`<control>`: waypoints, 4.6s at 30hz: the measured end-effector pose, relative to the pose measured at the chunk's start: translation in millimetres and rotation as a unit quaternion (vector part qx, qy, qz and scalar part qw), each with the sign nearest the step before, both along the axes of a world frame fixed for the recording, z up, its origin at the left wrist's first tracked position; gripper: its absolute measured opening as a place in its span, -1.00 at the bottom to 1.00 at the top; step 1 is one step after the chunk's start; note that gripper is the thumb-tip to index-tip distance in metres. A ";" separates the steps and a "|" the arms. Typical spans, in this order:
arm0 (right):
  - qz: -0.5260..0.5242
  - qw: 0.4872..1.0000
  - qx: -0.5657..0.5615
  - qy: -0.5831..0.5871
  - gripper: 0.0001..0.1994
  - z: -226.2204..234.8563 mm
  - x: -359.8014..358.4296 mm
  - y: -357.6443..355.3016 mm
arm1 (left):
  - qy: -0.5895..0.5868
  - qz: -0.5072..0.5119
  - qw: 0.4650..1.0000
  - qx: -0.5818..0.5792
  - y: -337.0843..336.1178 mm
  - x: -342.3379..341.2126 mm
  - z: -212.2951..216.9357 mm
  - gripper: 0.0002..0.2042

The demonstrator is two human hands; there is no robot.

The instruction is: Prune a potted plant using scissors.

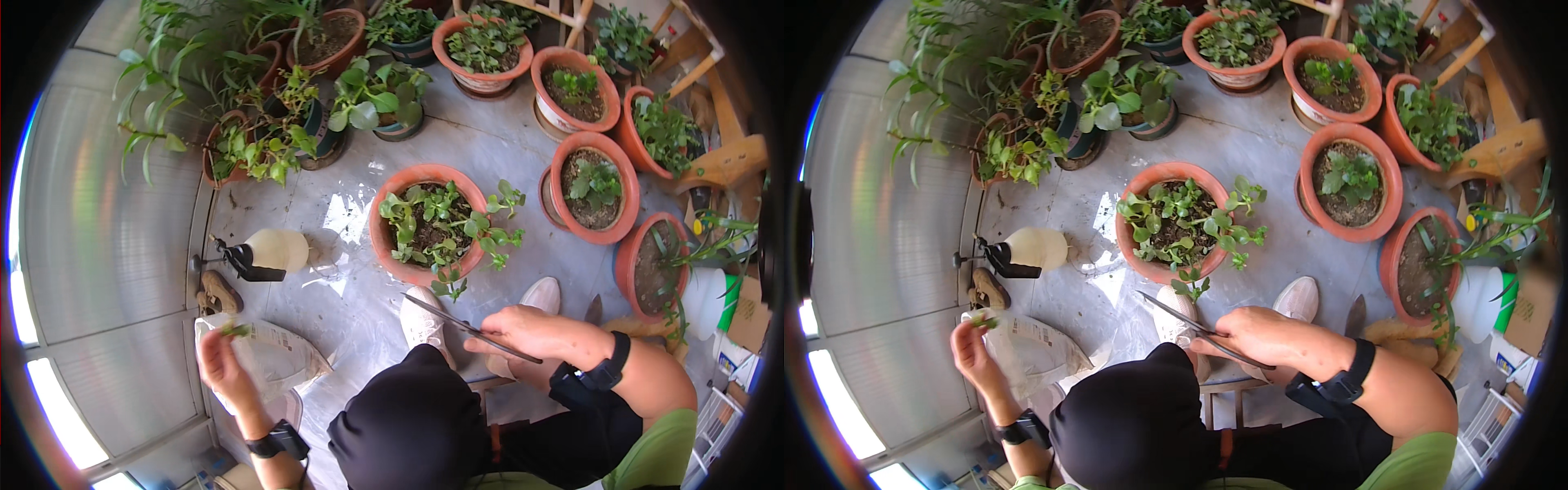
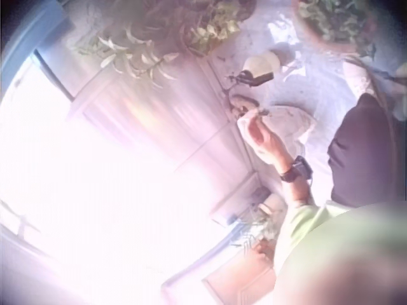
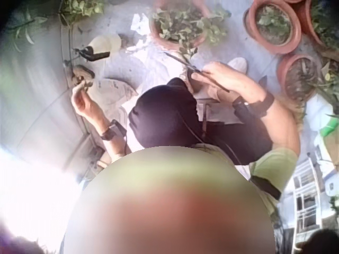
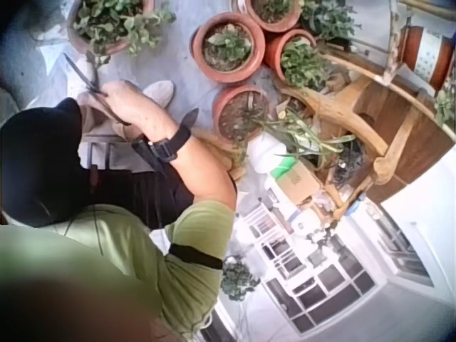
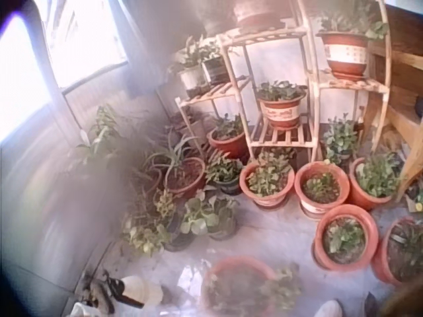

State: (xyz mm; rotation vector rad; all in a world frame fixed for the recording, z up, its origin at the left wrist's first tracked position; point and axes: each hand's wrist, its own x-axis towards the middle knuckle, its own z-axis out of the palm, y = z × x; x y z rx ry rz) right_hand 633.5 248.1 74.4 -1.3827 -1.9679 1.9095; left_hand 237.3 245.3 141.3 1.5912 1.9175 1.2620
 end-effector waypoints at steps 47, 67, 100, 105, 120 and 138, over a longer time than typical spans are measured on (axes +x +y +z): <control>-0.022 0.992 -0.057 0.107 -0.62 -17.5 102.3 19.6 | -0.035 -0.180 0.924 -0.335 132.9 167.0 -63.5 -0.68; -0.058 0.944 -0.290 0.147 -0.19 -31.3 20.0 80.0 | -0.002 -0.199 0.936 -0.290 128.5 169.2 -74.7 -0.66; -0.069 0.965 -0.238 0.081 -0.56 -10.1 104.9 -0.3 | 0.351 0.144 0.923 -0.070 -46.3 -176.8 -11.4 -0.70; -0.097 0.963 -0.247 0.054 -0.60 -13.4 106.6 -13.1 | 0.301 0.014 0.950 -0.077 -1.4 -72.0 14.1 -0.81; -0.250 0.936 -0.218 0.115 -0.59 -26.3 131.5 -61.5 | 0.244 -0.472 0.830 -0.171 147.2 214.9 48.3 -0.64; -0.298 0.924 -0.212 0.111 -0.62 -50.5 128.8 -58.9 | 0.191 -0.432 0.864 -0.173 171.6 287.1 -70.2 -0.86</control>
